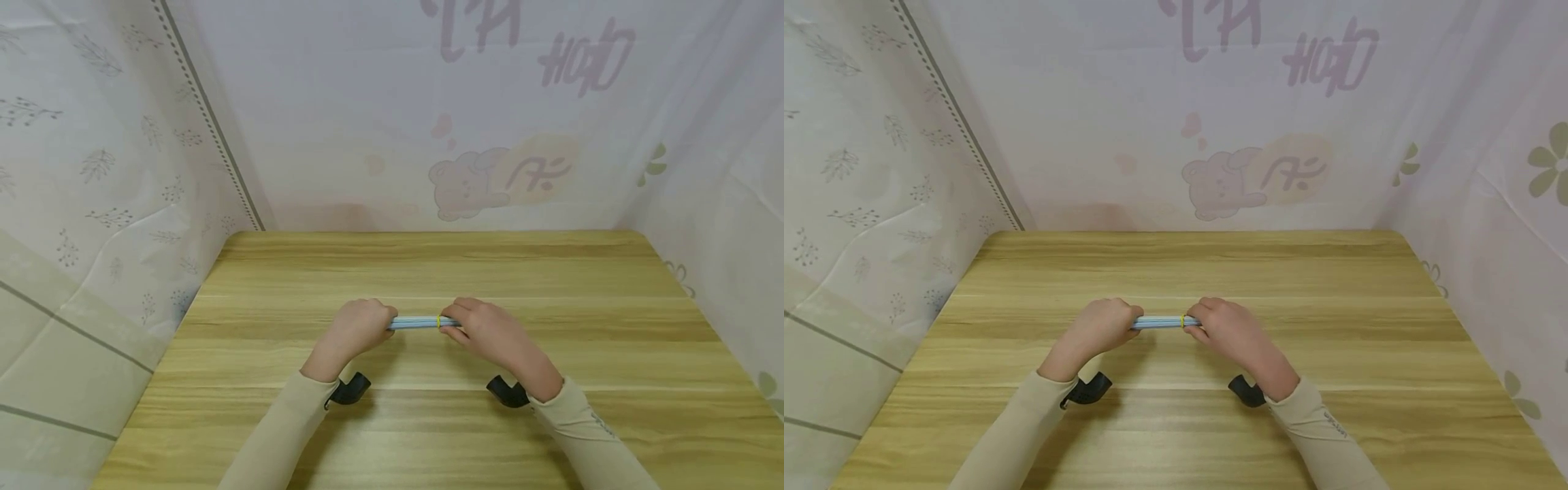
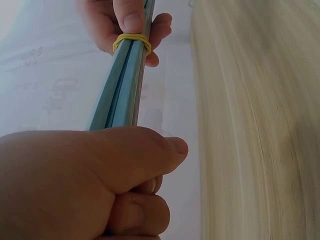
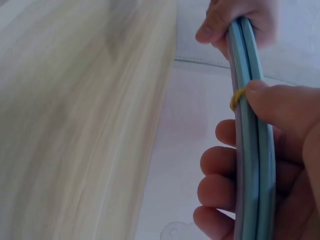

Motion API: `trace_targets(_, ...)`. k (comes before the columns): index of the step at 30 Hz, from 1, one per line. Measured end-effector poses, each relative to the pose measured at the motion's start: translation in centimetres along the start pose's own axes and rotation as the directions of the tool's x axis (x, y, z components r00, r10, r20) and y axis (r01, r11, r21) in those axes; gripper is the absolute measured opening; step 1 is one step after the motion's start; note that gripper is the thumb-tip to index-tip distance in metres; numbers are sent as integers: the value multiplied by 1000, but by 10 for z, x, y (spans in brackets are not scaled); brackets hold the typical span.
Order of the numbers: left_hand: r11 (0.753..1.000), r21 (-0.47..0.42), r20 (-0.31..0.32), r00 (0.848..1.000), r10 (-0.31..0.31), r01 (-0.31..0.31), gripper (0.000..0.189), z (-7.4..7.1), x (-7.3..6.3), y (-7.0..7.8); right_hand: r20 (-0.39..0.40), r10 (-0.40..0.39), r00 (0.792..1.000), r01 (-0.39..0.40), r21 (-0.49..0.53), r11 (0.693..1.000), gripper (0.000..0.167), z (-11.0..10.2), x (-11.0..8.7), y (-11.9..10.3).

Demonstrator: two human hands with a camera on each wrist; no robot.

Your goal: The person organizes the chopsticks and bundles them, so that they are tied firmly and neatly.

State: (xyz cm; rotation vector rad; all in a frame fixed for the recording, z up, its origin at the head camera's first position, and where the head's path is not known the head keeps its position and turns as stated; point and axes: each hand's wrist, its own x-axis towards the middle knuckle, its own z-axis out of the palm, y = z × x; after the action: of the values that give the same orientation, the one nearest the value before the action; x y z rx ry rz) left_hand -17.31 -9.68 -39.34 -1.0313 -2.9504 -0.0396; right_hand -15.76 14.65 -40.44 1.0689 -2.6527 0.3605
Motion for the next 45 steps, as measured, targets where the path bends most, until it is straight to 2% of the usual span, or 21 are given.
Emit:
trace_targets(6, 1000, 2, -2, 1000, 14, -14, 22, -2, -1, 2, 11, 6, 1000, -7, 4, 1000, 21, 4, 1, -4)
trace_targets(12, 999, 35, -25, 1000, 17, -16, 20, -3, 1, 2, -36, -21, 999, 20, -19, 1000, 28, 6, 2, -6)
trace_targets(21, 998, 55, -58, 998, 26, -23, 19, -2, 2, 4, -77, -11, 997, 6, -58, 998, 35, 10, 4, -6)
trace_targets(30, 998, 64, -66, 998, 21, -17, 14, -1, 4, 8, -134, -61, 989, 37, -169, 985, 56, 12, 5, -7)
trace_targets(33, 997, 68, -69, 997, 23, -19, 14, -1, 5, 9, -147, -70, 987, 43, -179, 983, 57, 13, 5, -8)
trace_targets(39, 998, 57, -61, 998, 24, -21, 19, 0, 5, 8, -117, -32, 993, 17, -126, 992, 56, 11, 3, -8)
trace_targets(45, 999, 41, -48, 999, 22, -20, 21, -1, 4, 6, -94, 29, 995, -34, -59, 998, 39, 2, -3, -5)
